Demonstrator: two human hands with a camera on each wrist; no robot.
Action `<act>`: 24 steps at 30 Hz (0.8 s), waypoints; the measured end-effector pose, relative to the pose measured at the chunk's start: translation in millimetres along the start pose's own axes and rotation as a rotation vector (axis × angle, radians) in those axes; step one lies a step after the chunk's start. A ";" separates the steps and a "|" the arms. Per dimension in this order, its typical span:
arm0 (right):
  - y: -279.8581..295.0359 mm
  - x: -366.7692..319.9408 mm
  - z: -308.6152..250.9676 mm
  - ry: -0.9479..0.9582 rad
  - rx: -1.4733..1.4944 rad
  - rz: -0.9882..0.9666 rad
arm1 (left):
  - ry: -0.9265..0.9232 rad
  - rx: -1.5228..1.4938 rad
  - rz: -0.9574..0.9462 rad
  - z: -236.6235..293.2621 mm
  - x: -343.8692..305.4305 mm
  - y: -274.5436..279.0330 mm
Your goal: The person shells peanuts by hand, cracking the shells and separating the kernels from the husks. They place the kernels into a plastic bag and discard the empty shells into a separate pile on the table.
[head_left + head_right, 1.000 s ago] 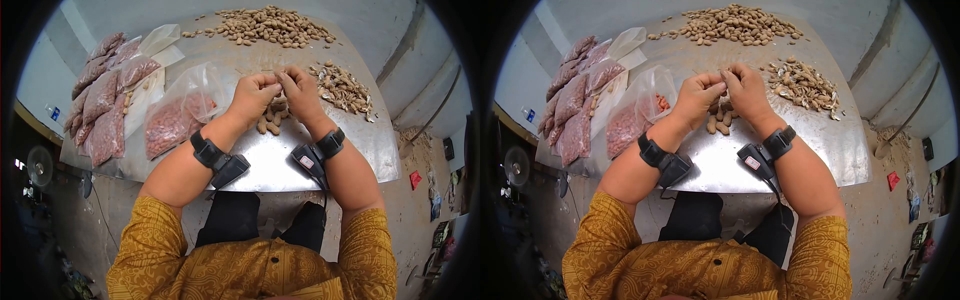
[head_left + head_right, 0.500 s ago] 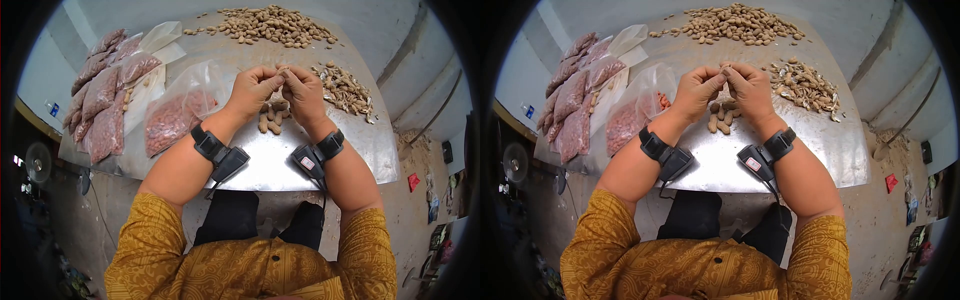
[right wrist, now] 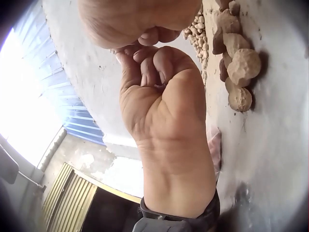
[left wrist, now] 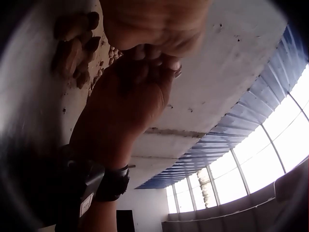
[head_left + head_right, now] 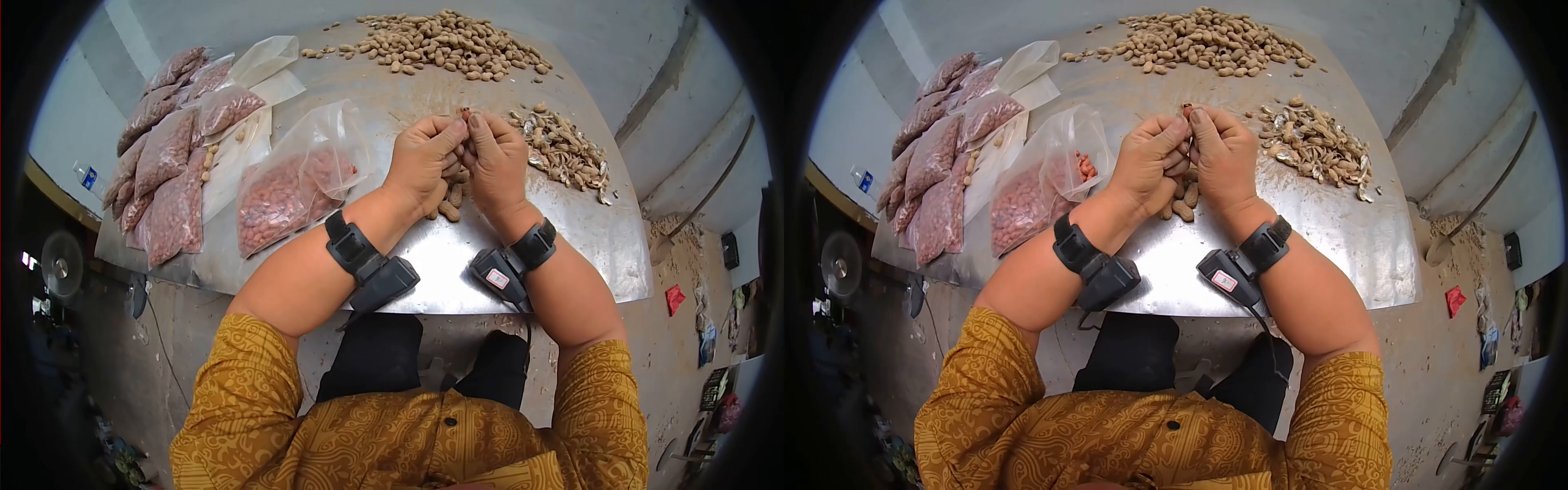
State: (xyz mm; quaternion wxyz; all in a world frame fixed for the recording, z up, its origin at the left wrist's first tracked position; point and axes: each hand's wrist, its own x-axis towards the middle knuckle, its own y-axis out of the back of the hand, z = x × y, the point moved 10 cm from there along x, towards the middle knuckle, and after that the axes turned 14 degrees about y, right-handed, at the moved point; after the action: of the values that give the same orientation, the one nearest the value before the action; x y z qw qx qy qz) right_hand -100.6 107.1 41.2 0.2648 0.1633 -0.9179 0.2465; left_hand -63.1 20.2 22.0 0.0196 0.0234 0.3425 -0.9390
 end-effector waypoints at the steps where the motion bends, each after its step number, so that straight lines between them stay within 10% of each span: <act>1: 0.7 -0.9 1.1 -0.010 0.005 0.016 | 0.003 0.002 0.003 -0.2 -0.1 -0.4; 17: -13.3 -14.8 30.9 -0.429 0.476 0.092 | -0.230 0.307 0.087 20.3 2.6 4.0; 24: -6.1 -17.6 47.1 -0.547 0.631 0.169 | -0.031 0.342 -0.004 5.8 9.7 2.4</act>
State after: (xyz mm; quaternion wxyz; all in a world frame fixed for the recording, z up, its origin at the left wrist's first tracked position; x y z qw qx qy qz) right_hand -102.9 79.6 -1.3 -0.0727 0.2200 -0.8439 0.4838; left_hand -72.9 14.5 24.3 0.0187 0.0112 0.1776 -0.9839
